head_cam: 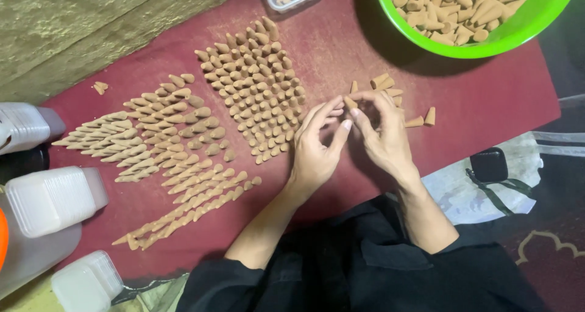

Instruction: Arrange incense cones into organized rows on a table and pack them into a small plastic container.

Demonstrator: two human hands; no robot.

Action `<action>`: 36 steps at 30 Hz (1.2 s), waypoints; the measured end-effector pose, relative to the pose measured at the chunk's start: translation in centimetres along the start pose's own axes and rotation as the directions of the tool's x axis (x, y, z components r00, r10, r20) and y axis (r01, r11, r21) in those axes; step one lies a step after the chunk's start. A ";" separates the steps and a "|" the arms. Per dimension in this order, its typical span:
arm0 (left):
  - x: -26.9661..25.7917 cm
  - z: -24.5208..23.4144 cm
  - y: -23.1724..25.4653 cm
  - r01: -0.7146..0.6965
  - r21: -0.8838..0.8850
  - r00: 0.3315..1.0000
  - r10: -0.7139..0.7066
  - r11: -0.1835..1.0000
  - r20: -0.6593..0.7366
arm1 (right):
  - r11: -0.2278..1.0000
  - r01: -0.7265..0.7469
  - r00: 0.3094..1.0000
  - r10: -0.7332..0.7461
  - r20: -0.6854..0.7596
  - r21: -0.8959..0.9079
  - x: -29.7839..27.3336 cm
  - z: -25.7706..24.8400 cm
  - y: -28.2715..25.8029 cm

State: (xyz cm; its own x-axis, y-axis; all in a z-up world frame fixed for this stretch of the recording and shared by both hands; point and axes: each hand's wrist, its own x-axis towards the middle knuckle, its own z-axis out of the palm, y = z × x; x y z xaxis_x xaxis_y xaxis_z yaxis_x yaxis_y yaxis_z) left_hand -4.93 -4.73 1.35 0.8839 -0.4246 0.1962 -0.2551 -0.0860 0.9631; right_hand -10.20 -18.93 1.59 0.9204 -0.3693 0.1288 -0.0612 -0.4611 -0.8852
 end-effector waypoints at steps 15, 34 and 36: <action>-1.2 -3.6 -1.9 -0.059 0.740 0.990 0.135 0.670 -0.043 | 0.976 0.173 0.983 -0.163 0.087 -0.131 1.9 5.9 0.5; 0.1 -1.6 -1.5 -0.172 0.695 0.978 0.204 0.699 0.037 | 0.943 0.062 0.989 -0.104 -0.110 -0.328 1.3 3.2 3.2; 0.4 -0.1 -2.8 -0.225 0.603 0.974 0.195 0.766 0.116 | 0.909 -0.010 0.986 -0.061 -0.158 -0.416 1.3 2.1 4.1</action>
State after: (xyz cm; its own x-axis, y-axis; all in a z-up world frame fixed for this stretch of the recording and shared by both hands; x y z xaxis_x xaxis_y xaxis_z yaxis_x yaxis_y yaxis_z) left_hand -3.80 -4.61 -1.22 0.7655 -0.5347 0.3579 -0.6307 -0.5134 0.5820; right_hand -8.41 -19.63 -2.78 0.8499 -0.4633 0.2513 -0.2259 -0.7510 -0.6204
